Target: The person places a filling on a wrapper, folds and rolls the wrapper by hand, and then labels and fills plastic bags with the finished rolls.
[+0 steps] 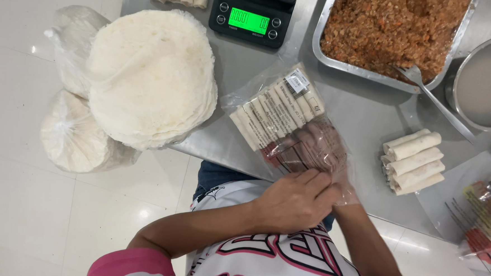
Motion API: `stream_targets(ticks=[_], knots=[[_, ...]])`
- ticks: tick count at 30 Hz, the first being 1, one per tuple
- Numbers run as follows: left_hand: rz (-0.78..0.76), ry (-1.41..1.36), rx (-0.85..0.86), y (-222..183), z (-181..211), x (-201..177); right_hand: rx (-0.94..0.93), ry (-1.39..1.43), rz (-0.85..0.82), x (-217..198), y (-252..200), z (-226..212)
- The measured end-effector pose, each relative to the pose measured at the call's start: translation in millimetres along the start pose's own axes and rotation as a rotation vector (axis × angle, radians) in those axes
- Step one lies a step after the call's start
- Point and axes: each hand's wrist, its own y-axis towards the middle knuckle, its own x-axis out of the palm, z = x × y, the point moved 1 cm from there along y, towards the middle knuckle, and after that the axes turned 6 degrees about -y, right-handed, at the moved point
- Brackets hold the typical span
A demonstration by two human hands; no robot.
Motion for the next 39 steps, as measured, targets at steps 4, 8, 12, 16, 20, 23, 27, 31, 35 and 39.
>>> stream_targets(ticks=[4,8,12,16,20,23,27,31,35,39], knots=[[-0.038,0.035,0.072,-6,-1,12,-0.005,-0.008,0.005,0,0,-2],[-0.063,0.052,0.103,-6,-3,19,-0.016,-0.022,0.013,-1,1,1],[-0.044,-0.012,0.107,-8,-12,25,-0.025,-0.029,0.017,-3,4,2],[-0.021,-0.070,0.103,2,-14,6,-0.033,-0.034,0.014,-3,4,-2],[0.064,-0.095,0.021,-13,-7,3,-0.055,-0.040,0.026,5,11,0],[0.056,-0.153,0.096,5,-1,-24,-0.059,-0.041,0.027,-56,109,-57],[0.034,-0.088,0.147,-20,-9,-6,-0.075,-0.052,0.031,-76,133,-74],[-0.034,-0.260,0.008,-18,-21,-21,-0.093,-0.057,0.037,-79,142,-81],[0.159,0.064,-0.340,-6,-88,-91,-0.101,-0.066,0.048,-81,144,-83],[0.012,0.190,-0.617,4,-115,-101,-0.060,-0.093,0.055,-86,134,-85]])
